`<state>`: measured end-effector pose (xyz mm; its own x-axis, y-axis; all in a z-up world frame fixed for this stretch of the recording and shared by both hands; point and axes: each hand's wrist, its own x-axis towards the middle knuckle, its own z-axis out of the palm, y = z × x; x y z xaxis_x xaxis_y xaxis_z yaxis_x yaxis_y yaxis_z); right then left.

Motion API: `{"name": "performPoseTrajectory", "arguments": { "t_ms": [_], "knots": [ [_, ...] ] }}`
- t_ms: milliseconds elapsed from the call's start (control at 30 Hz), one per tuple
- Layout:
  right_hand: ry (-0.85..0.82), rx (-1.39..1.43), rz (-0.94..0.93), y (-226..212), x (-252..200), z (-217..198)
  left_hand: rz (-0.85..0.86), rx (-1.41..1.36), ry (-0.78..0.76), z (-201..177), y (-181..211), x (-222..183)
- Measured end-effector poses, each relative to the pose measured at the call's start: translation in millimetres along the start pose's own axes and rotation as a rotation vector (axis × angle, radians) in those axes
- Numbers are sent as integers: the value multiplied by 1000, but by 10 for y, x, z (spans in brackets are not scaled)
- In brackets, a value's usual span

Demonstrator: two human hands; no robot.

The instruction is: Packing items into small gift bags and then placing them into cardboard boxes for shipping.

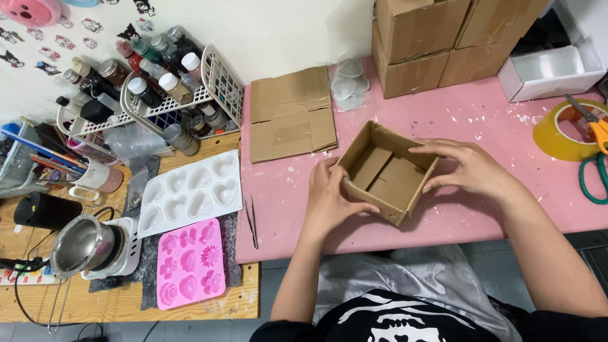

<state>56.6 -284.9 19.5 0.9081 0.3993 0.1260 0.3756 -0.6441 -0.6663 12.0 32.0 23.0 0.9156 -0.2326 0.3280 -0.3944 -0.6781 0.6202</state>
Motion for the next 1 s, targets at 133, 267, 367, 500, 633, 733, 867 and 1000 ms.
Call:
{"name": "performPoseTrajectory", "arguments": {
  "t_ms": [133, 267, 367, 500, 633, 733, 867, 1000],
  "knots": [
    [0, 228, -194, -65, 129, 43, 166, 86, 171, -43, 60, -178],
    [-34, 419, -194, -84, 247, 162, 8, 227, 224, -183, 51, -405],
    [-54, 562, -99, 137, 380, 306, -117, 297, 291, -300, 10, -540],
    [-103, 379, 2, 315, 549, 359, -145, 396, 386, -376, -189, -651],
    [-74, 262, -75, 320, 697, 383, -228, 394, 333, -542, -215, -619],
    [-25, 133, -94, 347, 779, 412, -296, 494, 310, -632, -284, -585],
    [60, 195, -153, 440, 804, 493, -166, 420, 399, -718, -10, -497],
    [328, 232, -116, 548, 796, 389, 84, 134, 367, -401, 449, -304]
  ]
}}
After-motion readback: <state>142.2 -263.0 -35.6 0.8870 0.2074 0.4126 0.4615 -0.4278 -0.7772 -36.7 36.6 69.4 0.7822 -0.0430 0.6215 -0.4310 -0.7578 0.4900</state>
